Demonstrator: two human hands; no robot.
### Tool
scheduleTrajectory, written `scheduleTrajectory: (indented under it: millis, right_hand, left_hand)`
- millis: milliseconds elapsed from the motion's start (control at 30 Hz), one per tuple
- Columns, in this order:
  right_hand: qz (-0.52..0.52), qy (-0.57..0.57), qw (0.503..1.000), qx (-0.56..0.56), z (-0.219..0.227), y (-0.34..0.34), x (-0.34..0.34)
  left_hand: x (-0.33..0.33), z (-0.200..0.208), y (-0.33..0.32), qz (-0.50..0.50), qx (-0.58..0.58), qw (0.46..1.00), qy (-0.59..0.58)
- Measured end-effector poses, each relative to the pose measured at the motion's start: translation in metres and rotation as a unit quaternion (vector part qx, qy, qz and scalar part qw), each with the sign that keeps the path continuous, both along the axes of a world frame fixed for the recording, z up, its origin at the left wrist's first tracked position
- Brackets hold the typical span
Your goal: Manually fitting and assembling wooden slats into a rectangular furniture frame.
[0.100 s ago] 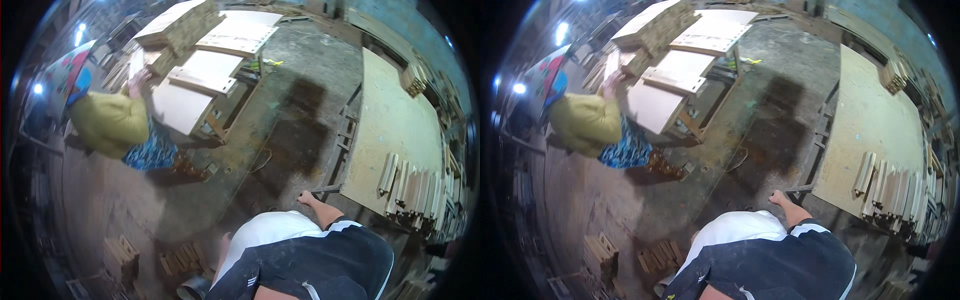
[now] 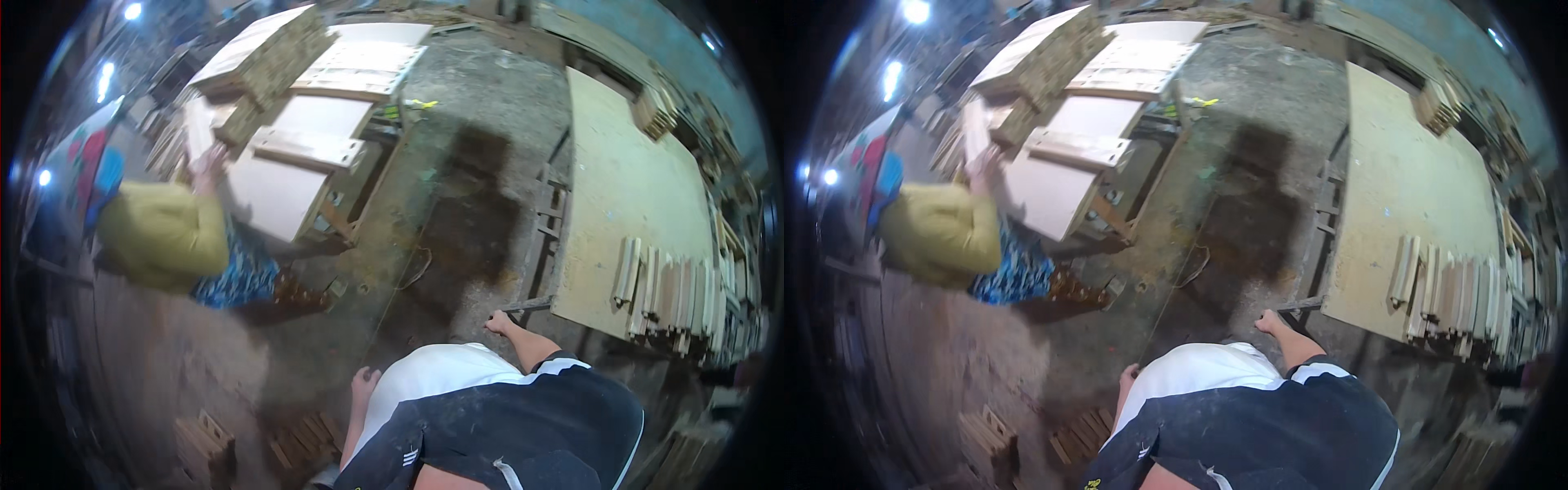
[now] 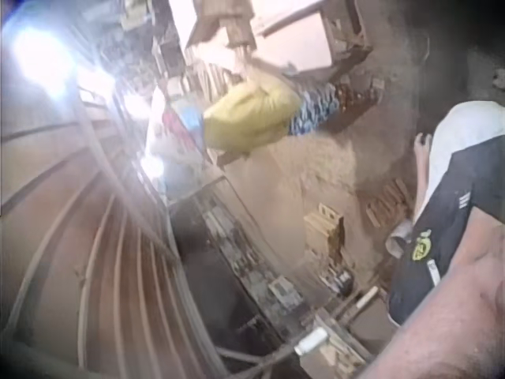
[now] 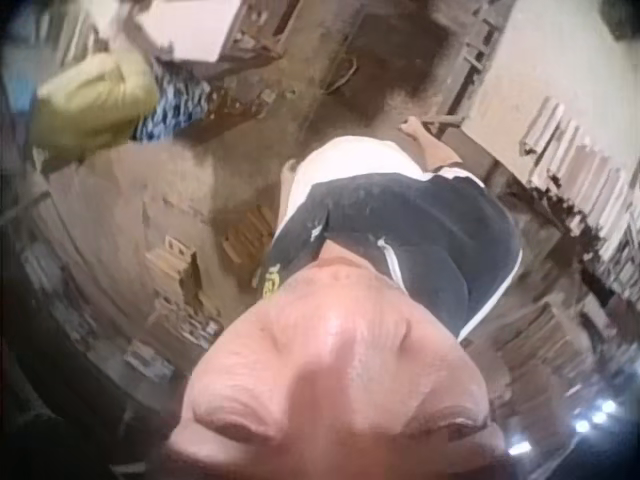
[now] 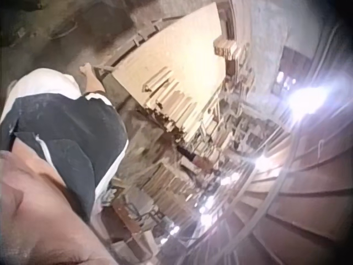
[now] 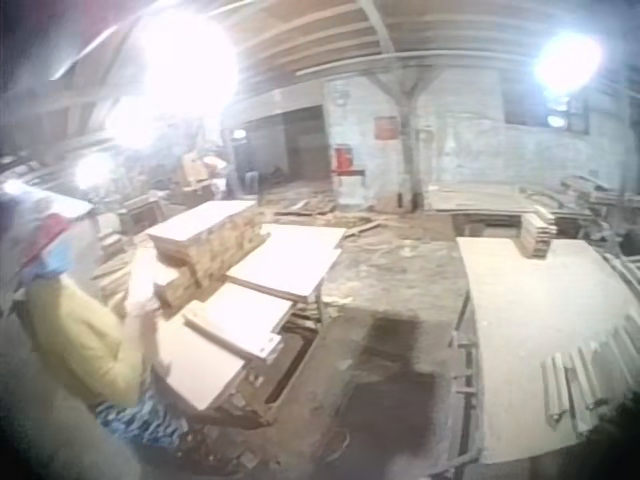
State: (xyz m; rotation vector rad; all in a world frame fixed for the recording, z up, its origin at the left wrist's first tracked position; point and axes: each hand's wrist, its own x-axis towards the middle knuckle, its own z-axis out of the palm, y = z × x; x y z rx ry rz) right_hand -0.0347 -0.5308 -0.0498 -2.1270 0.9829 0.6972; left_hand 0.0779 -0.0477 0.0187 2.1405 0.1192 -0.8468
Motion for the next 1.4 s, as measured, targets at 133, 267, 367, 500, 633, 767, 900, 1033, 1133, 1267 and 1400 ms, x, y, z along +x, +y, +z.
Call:
scheduleTrajectory:
  millis: [133,267,367,500,633,767,900,1033,1133,1267,1400]
  right_hand:
    - [-0.02,-0.064,0.996,-0.065,-0.05,-0.021,0.005]
    - [-0.145,-0.105,0.984,0.001,0.02,-0.022,0.077]
    - [-0.176,-0.135,0.975,0.009,0.032,-0.054,0.108]
    - [-0.185,-0.14,0.973,0.013,0.016,-0.126,0.144]
    - [-0.192,-0.204,0.959,0.035,0.039,-0.214,0.238]
    - [-0.188,-0.251,0.944,0.105,0.11,-0.288,0.326]
    - [-0.253,-0.275,0.893,0.25,0.172,-0.368,0.41]
    - [-0.278,-0.344,0.839,0.316,0.206,-0.428,0.502]
    - [-0.229,-0.407,0.799,0.379,0.232,-0.467,0.594]
    - [-0.129,-0.477,0.765,0.412,0.284,-0.508,0.716]
    - [-0.038,-0.479,0.761,0.436,0.308,-0.54,0.832]
  left_hand:
    - [0.1,0.079,-0.077,0.021,-0.158,0.987,-0.029]
    - [0.199,0.097,-0.146,-0.062,-0.248,0.966,-0.021]
    - [0.249,0.145,-0.239,-0.129,-0.316,0.939,-0.04]
    - [0.285,0.183,-0.337,-0.172,-0.36,0.915,-0.068]
    - [0.322,0.19,-0.412,-0.115,-0.388,0.912,-0.071]
    - [0.377,0.197,-0.468,-0.087,-0.358,0.921,-0.129]
    - [0.43,0.231,-0.524,0.031,-0.349,0.915,-0.199]
    - [0.5,0.23,-0.552,0.155,-0.349,0.891,-0.247]
    - [0.545,0.225,-0.567,0.254,-0.303,0.865,-0.31]
    - [0.605,0.195,-0.576,0.36,-0.236,0.81,-0.397]
    - [0.659,0.163,-0.571,0.438,-0.288,0.758,-0.388]
